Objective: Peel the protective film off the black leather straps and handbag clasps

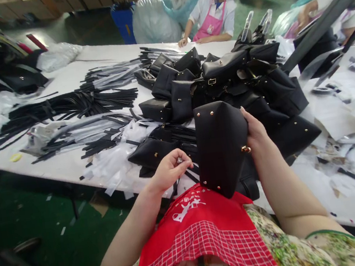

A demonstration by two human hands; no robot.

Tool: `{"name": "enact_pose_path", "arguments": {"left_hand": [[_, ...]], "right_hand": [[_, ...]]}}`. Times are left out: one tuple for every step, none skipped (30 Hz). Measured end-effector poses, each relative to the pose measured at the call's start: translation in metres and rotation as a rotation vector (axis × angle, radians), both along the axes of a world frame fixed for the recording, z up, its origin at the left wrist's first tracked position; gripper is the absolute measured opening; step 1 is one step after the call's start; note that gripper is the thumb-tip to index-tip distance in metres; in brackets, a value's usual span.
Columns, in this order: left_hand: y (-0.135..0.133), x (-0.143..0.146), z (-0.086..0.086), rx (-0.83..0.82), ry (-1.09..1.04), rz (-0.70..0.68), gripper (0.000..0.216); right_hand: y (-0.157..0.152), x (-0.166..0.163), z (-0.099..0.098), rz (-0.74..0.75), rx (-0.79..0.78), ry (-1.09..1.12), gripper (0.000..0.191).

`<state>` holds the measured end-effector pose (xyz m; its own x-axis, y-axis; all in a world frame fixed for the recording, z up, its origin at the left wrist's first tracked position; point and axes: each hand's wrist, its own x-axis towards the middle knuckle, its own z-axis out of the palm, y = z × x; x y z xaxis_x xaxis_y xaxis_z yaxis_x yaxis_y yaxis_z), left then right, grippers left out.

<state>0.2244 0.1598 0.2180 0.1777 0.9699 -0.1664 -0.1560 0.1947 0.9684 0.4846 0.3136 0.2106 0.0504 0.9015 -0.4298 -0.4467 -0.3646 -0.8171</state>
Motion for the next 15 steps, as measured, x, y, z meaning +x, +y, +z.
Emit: {"name": "enact_pose_path", "arguments": {"left_hand": [[-0.005, 0.001, -0.008, -0.017, 0.041, -0.022, 0.018], [-0.01, 0.002, -0.015, -0.022, 0.093, -0.037, 0.019], [-0.014, 0.003, -0.021, -0.012, 0.151, -0.047, 0.02], [-0.019, 0.005, -0.025, 0.012, 0.214, -0.053, 0.02], [-0.022, 0.006, -0.028, 0.044, 0.279, -0.055, 0.02], [-0.026, 0.007, -0.029, 0.079, 0.336, -0.055, 0.018], [-0.028, 0.008, -0.029, 0.112, 0.379, -0.053, 0.017], [-0.03, 0.009, -0.028, 0.144, 0.409, -0.052, 0.017], [-0.031, 0.01, -0.026, 0.174, 0.429, -0.054, 0.02], [-0.032, 0.012, -0.024, 0.205, 0.446, -0.054, 0.022], [-0.032, 0.013, -0.022, 0.243, 0.467, -0.053, 0.024], [-0.031, 0.015, -0.02, 0.286, 0.492, -0.05, 0.024], [-0.031, 0.016, -0.019, 0.333, 0.52, -0.045, 0.024], [-0.03, 0.018, -0.018, 0.378, 0.55, -0.042, 0.022], [-0.029, 0.02, -0.017, 0.42, 0.578, -0.042, 0.02]], "right_hand": [[0.001, 0.003, -0.003, 0.008, -0.002, 0.012, 0.023], [0.001, 0.006, -0.007, 0.02, -0.006, 0.019, 0.024], [0.002, 0.009, -0.011, 0.043, -0.007, 0.024, 0.024], [0.003, 0.012, -0.015, 0.074, -0.008, 0.025, 0.025], [0.003, 0.015, -0.019, 0.107, -0.011, 0.022, 0.026], [0.004, 0.017, -0.023, 0.136, -0.012, 0.017, 0.025], [0.005, 0.019, -0.026, 0.165, -0.014, 0.011, 0.024], [0.005, 0.02, -0.029, 0.187, -0.018, -0.002, 0.023], [0.005, 0.021, -0.031, 0.198, -0.023, -0.02, 0.022], [0.004, 0.021, -0.032, 0.202, -0.035, -0.035, 0.02], [0.003, 0.021, -0.032, 0.198, -0.052, -0.038, 0.019], [0.003, 0.02, -0.031, 0.187, -0.077, -0.023, 0.017], [0.002, 0.018, -0.031, 0.169, -0.103, 0.006, 0.016], [0.002, 0.017, -0.03, 0.152, -0.127, 0.044, 0.016], [0.002, 0.016, -0.029, 0.142, -0.145, 0.083, 0.016]]}}
